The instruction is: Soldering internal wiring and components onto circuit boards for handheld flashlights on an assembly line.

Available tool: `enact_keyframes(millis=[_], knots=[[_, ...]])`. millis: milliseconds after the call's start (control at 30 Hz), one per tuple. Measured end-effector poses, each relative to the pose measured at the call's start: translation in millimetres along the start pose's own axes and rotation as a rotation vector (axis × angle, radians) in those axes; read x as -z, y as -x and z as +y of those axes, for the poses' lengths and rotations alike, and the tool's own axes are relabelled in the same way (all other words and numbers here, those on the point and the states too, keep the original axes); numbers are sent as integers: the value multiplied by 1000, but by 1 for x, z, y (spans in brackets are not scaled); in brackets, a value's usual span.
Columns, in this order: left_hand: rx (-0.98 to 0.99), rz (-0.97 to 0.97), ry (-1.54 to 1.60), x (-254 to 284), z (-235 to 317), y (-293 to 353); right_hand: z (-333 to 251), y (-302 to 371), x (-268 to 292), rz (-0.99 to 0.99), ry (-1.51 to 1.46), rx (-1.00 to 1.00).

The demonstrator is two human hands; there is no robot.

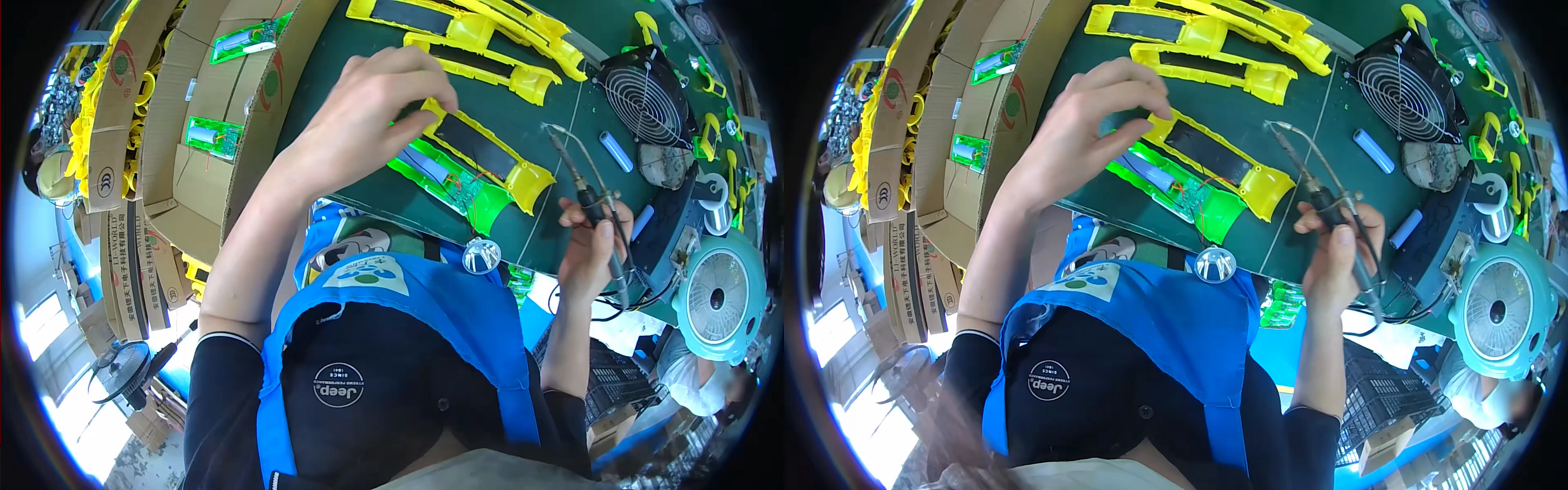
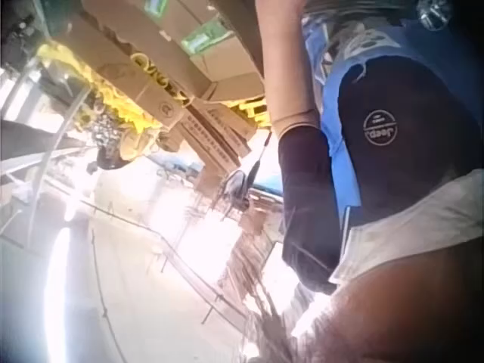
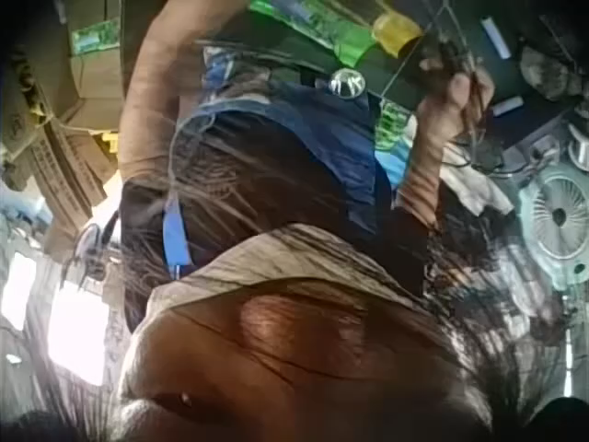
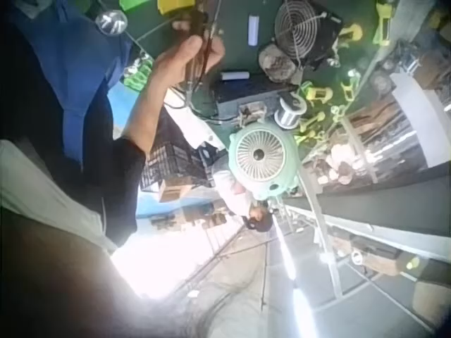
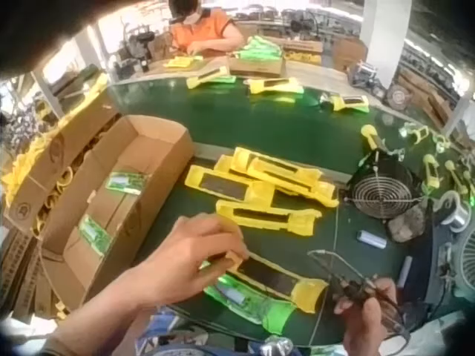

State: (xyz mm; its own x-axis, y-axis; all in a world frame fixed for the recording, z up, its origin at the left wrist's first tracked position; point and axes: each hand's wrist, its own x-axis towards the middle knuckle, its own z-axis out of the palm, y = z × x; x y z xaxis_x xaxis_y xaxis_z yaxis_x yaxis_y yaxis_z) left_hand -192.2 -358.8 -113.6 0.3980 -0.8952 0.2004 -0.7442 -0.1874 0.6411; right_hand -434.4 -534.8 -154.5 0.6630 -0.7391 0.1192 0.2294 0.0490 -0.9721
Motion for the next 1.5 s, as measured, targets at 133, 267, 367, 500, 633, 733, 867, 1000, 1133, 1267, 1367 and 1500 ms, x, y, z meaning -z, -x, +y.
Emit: enact_keyframes(millis=[133, 267, 367, 500, 633, 733, 867, 1000, 1133, 1267, 1367, 1500], knots=[[-92, -101, -247, -9, -7, -10, 15, 3, -27, -24, 46, 36], [-103, -130, -228, -19, -18, -12, 27, 5, -39, -21, -8, 7], [-124, -81, -142, -23, -24, -11, 28, 4, -38, 16, 30, -37], [-98, -48, -137, -25, -24, -9, 21, 0, -37, -55, 135, -93], [-124, -42, -156, -27, -26, -11, 19, -5, -35, -71, 136, -155], [-77, -66, -128, -23, -25, -13, 15, -11, -33, -121, 151, -164], [-59, -115, -113, -20, -22, -14, 4, -26, -37, -226, 249, -225], [-47, -96, -177, -24, -20, -11, 2, -29, -44, -231, 224, -267], [-79, -82, -177, -25, -20, -9, 6, -28, -42, -213, 229, -276], [-94, -93, -213, -26, -21, -9, 6, -28, -45, -211, 244, -292], [-113, -89, -239, -27, -22, -9, 4, -28, -46, -204, 281, -310], [-133, -92, -265, -28, -22, -11, 7, -26, -42, -156, 226, -297]])
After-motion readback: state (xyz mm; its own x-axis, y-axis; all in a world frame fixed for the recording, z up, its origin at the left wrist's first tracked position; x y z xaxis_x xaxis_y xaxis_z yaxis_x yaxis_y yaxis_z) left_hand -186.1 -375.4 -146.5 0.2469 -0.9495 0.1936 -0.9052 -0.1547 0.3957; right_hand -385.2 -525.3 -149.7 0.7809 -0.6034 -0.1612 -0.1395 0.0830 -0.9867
